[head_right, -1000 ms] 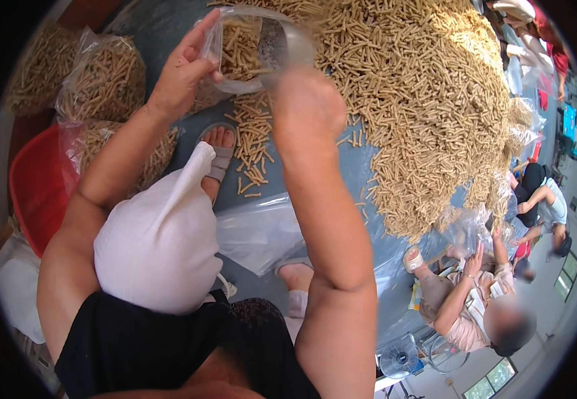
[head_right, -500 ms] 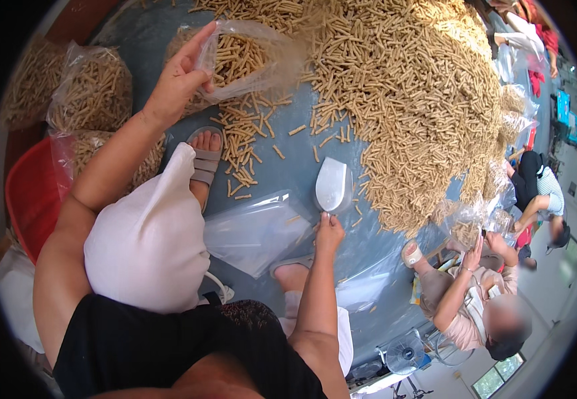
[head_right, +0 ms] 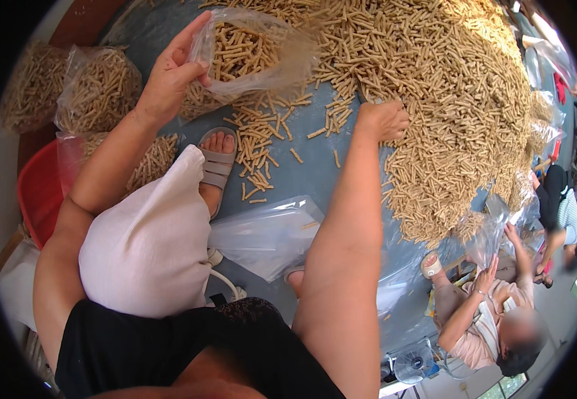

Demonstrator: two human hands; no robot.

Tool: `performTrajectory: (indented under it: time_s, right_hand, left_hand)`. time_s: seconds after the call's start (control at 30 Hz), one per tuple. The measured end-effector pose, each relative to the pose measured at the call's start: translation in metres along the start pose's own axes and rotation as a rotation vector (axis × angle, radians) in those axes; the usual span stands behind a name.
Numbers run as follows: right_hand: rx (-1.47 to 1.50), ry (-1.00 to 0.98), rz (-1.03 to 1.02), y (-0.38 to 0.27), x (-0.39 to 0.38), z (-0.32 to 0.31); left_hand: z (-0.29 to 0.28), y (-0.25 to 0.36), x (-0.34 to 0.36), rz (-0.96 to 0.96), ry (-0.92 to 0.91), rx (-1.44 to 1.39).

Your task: The person scoops cylindrical pellets from a large pile on the floor into clear plastic bags using a metal scoop. They repeatedly fill bags, place them aside, and continue the process while sitting on the floor.

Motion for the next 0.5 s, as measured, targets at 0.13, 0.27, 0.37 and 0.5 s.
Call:
performTrajectory:
  time_s: [0.13, 0.27, 0.37, 0.5]
  right_hand:
    - [0.330, -0.026, -0.369, -0.062, -0.026, 0.009]
    - [0.397, -0.077, -0.533, -0.113, -0.027, 0.032]
    - [0.186, -0.309, -0.380, -0.108, -0.006, 0.044]
    - [0.184, -0.464, -0.177, -0.082, 0.008, 0.053]
  left_hand:
    - [0.003, -0.007, 0.003, -0.029, -0.026, -0.013]
    - [0.004, -0.008, 0.005, -0.068, -0.023, -0.107]
    - [0.007, -0.013, 0.004, -0.169, -0.044, -0.222]
    - [0.006, -0.019, 0.005, -0.180, -0.061, -0.196]
Point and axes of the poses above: each hand's wrist, its own x-axis towards the middle knuckle, its own z-axis out of the palm, y = z × x, the point moved 10 cm from there along x, towards the middle knuckle, and after that the axes turned 12 degrees about y, right-handed, at the moved point
